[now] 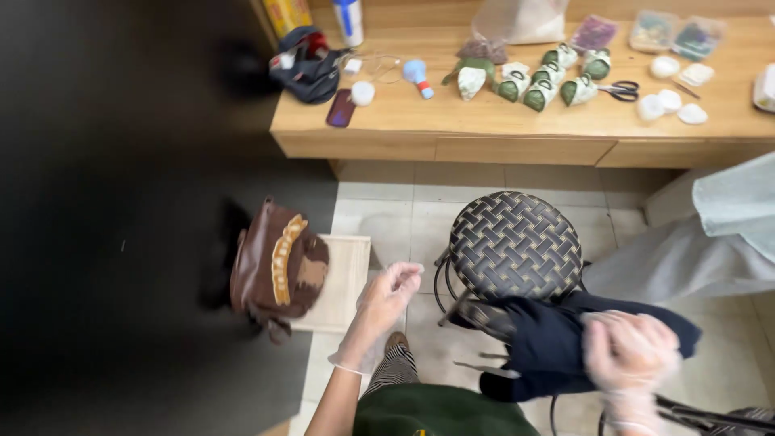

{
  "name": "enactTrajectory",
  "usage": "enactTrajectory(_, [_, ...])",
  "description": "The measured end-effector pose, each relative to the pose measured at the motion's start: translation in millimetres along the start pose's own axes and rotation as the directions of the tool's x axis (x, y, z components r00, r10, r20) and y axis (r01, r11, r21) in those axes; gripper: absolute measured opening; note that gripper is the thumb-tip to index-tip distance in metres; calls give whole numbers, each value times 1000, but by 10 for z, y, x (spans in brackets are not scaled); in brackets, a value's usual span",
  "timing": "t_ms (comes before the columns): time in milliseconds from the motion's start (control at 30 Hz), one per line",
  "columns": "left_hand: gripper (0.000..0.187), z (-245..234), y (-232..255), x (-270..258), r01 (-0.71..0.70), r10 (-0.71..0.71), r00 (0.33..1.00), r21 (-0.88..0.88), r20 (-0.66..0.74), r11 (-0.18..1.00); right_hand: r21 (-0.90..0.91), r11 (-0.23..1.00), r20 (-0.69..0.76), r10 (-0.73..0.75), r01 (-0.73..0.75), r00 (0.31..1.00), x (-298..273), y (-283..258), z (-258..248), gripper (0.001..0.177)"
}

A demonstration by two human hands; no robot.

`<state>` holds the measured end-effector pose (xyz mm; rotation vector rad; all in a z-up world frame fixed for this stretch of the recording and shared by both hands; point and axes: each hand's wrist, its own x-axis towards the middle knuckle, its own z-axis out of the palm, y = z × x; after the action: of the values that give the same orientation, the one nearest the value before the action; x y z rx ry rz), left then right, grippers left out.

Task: Packaging candles into decorative boxes and organizing them on display shelves.

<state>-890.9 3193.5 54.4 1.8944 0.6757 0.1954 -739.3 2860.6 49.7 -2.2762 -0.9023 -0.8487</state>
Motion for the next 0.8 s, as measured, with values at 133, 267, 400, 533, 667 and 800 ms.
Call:
enactTrajectory(133, [33, -300, -116, 709, 57, -48, 990, -66, 130, 996, -54, 987, 32, 155, -153, 987, -95, 467, 47, 5])
enactTrajectory(267, [31, -422, -47, 1244, 44, -56, 981, 68, 185, 997, -384, 904, 12, 211, -190, 977, 112, 399, -32, 17])
enactTrajectory(400, [32, -380, 56, 1740, -77, 66, 962, 34, 264, 996, -368, 861, 59, 397, -350, 916, -259, 763, 63, 25])
enactTrajectory(533, [31, -422, 243, 2132, -160, 126, 924, 65, 361, 985, -336, 857, 155, 459, -390, 875, 336, 758, 296, 33])
enactTrajectory(667, [30, -408, 190, 2625, -163, 96, 919, 149, 382, 975, -417, 780, 445, 623, -467, 643, 1793, 559, 729, 47])
enactTrajectory(800, [31, -366, 24, 3204, -166, 120, 928, 103, 352, 981, -465, 795, 628, 607, -390, 488, 2619, 1148, 1679, 47])
